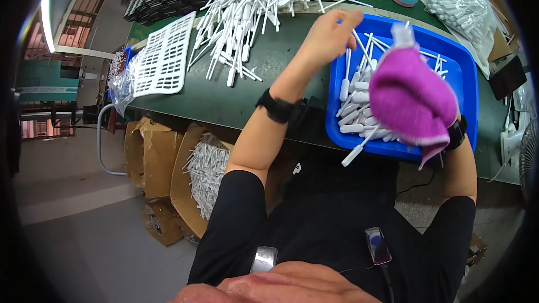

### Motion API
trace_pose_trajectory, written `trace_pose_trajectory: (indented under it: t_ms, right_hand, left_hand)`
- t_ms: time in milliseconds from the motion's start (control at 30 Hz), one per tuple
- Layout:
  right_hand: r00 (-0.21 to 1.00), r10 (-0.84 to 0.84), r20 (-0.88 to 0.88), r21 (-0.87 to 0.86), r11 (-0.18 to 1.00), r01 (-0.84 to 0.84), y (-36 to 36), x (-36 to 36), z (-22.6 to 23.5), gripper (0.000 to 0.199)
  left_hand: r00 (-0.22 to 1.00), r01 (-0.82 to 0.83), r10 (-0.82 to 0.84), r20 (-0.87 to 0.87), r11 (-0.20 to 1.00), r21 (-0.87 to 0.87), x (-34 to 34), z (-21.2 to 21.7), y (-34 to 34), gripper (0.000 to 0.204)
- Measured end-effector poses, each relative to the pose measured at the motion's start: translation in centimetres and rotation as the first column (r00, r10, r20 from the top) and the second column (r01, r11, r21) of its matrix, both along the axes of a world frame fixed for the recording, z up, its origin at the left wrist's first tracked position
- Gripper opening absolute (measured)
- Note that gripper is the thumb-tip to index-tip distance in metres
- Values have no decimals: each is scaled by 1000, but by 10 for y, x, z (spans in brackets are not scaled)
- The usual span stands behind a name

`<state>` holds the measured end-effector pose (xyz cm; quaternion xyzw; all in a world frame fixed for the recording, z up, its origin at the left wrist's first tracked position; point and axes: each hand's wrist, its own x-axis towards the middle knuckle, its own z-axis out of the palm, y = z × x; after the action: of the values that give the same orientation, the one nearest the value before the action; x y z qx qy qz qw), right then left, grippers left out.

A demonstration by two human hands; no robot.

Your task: The person picks up a white swab from a blue tray, wipes the tip with a purple cloth, and places it back into the tray. This process is repeated for several swabs, occasionally reaching into a cardboard box to retrieve more swabs to add to the tray.

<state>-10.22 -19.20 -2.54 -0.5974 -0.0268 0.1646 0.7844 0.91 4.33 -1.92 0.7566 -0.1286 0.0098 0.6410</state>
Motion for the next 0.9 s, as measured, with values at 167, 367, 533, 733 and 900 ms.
trace_pose_trajectory:
  t_ms: [167, 367, 533, 733, 900]
  right_hand:
    - [981, 194, -24, 569, 809, -146, -16, 34, -8, 30]
    - [984, 179, 1, 446, 881, -160, 14, 39, 8, 29]
    - [997, 73, -36, 305, 951, -59, 12, 36, -14, 47]
    - [997, -56, 61, 147, 988, 47, 13, 28, -10, 53]
    - [976, -56, -212, 340, 932, 128, 46, 47, -5, 44]
  left_hand:
    - [932, -357, 245, 268, 761, 542, -57, 33, 77, 30]
    - [741, -665, 434, 513, 363, 652, -77, -29, 193, 20]
    - [860, -501, 277, 430, 294, 814, -77, -30, 193, 21]
    - [954, -109, 153, -257, 978, 180, -58, 31, 126, 24]
    - [903, 139, -242, -354, 946, -293, -30, 34, 50, 22]
